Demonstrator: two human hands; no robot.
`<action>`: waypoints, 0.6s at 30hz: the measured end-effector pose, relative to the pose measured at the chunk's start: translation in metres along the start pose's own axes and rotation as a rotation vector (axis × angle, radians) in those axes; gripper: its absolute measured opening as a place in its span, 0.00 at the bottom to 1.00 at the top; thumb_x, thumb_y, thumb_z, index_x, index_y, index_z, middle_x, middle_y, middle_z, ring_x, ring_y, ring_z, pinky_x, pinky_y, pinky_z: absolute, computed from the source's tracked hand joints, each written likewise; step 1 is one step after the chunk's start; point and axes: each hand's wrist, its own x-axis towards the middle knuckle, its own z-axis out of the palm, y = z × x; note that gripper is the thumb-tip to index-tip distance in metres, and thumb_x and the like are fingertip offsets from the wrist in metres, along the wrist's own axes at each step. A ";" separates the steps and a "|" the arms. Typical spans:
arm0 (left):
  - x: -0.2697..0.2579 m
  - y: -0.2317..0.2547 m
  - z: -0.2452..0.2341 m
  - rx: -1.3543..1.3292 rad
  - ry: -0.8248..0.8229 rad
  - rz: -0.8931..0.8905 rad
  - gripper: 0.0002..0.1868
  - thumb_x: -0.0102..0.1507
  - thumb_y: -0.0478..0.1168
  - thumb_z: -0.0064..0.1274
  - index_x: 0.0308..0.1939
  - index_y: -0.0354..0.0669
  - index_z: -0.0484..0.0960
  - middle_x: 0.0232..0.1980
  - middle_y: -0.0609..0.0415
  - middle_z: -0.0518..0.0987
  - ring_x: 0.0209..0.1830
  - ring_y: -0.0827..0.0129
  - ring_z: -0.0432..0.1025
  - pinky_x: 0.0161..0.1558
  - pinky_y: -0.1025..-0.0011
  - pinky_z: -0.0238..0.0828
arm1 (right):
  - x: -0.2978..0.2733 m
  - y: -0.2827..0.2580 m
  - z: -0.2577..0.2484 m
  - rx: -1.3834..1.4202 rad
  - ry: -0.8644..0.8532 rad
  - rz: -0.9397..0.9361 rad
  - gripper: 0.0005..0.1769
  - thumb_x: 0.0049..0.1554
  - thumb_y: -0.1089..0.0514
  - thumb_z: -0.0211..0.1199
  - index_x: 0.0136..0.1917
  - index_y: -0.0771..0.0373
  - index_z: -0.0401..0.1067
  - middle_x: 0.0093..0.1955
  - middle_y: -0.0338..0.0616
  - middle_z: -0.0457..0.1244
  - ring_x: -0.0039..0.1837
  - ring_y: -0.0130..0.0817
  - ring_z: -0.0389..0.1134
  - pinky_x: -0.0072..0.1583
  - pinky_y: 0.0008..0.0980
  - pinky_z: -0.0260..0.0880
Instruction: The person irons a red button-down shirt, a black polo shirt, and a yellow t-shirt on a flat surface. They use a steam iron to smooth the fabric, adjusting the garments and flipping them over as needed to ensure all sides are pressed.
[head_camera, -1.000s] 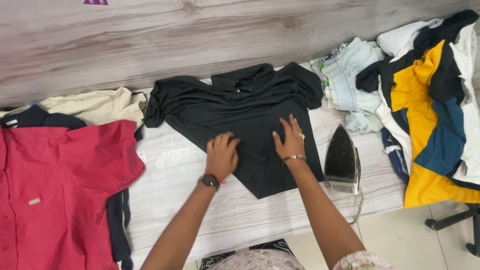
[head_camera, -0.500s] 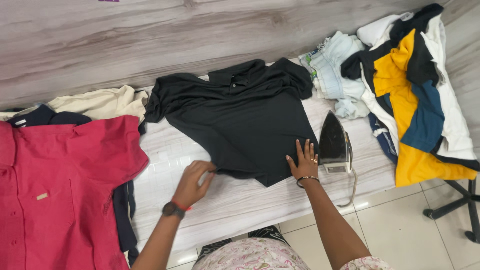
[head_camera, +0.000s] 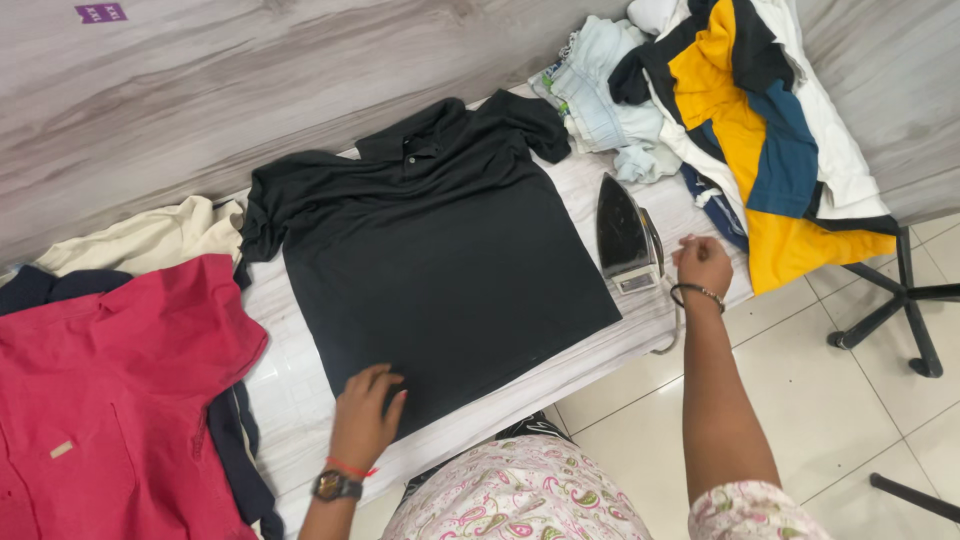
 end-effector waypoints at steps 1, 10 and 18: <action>0.012 0.015 0.014 -0.035 0.030 0.067 0.16 0.58 0.42 0.60 0.50 0.45 0.82 0.62 0.47 0.76 0.61 0.49 0.70 0.55 0.54 0.69 | 0.021 0.019 0.004 -0.044 0.050 -0.115 0.13 0.67 0.54 0.59 0.56 0.66 0.77 0.48 0.46 0.74 0.50 0.34 0.74 0.54 0.33 0.71; 0.019 0.057 0.095 0.146 -0.365 0.005 0.40 0.63 0.55 0.55 0.77 0.67 0.56 0.85 0.52 0.37 0.82 0.55 0.31 0.75 0.41 0.27 | 0.082 0.063 0.065 -0.235 -0.402 0.336 0.24 0.53 0.58 0.70 0.62 0.65 0.74 0.48 0.57 0.70 0.49 0.43 0.73 0.52 0.37 0.72; -0.005 0.050 0.082 0.096 -0.550 -0.035 0.38 0.62 0.51 0.57 0.76 0.77 0.64 0.84 0.62 0.40 0.84 0.62 0.33 0.78 0.46 0.28 | 0.056 0.039 0.044 0.544 -0.630 0.458 0.10 0.54 0.62 0.60 0.46 0.71 0.64 0.33 0.46 0.61 0.33 0.37 0.64 0.39 0.36 0.66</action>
